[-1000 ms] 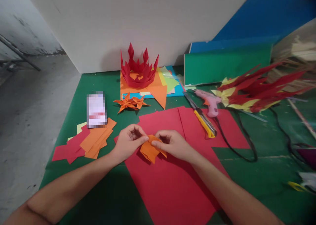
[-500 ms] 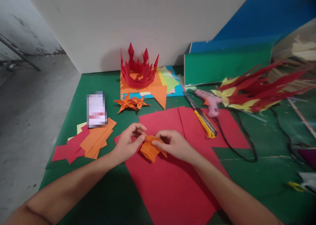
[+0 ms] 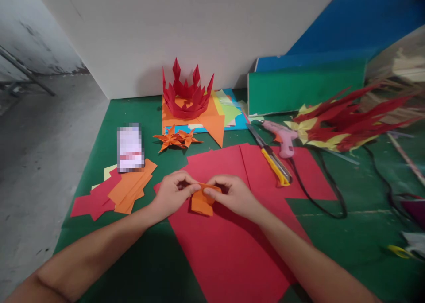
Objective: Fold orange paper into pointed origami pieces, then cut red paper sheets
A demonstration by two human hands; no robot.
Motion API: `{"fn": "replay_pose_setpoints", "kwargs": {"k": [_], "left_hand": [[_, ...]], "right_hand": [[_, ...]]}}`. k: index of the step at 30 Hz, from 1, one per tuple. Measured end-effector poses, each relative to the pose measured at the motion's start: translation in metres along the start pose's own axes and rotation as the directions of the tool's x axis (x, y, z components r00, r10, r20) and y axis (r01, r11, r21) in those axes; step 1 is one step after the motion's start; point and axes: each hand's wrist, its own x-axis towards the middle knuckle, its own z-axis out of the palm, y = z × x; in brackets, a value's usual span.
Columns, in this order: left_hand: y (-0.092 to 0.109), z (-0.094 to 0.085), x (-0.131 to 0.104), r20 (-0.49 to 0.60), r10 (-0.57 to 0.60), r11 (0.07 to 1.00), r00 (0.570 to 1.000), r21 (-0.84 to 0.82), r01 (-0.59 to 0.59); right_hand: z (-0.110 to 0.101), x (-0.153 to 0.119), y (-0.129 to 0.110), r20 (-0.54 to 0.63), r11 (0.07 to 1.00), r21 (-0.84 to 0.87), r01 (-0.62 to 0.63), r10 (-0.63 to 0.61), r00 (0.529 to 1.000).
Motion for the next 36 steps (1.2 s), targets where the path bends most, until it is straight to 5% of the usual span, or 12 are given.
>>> {"fn": "replay_pose_setpoints", "kwargs": {"k": [8, 16, 19, 26, 32, 36], "left_hand": [[-0.002, 0.0, 0.001, -0.019, -0.154, 0.968, 0.988, -0.202, 0.147], [0.002, 0.0, -0.001, 0.061, -0.024, 0.999, 0.998, -0.02, 0.025], [0.001, -0.001, 0.0, 0.049, 0.024, 0.999, 0.998, 0.019, -0.025], [0.003, -0.005, 0.001, 0.224, 0.188, 0.966, 0.956, 0.136, -0.221], [0.001, -0.003, 0.001, 0.131, 0.188, 0.963, 0.973, 0.171, -0.209], [-0.005, -0.002, 0.001, 0.05, 0.185, 0.969, 0.981, 0.154, -0.191]], "right_hand": [[-0.005, 0.003, 0.006, -0.124, 0.989, 0.139, -0.043, 0.061, 0.99], [-0.001, 0.0, 0.008, -0.133, 0.997, 0.017, 0.074, -0.072, 0.988], [0.004, -0.001, 0.009, -0.127, 0.99, 0.095, 0.107, -0.094, 0.987], [0.006, 0.003, 0.007, -0.165, 0.945, 0.314, 0.092, -0.041, 0.985], [0.001, 0.007, 0.011, -0.287, 0.942, 0.323, 0.087, 0.01, 0.958], [0.0, 0.004, 0.011, -0.31, 0.941, 0.294, 0.168, -0.072, 0.948]]}}
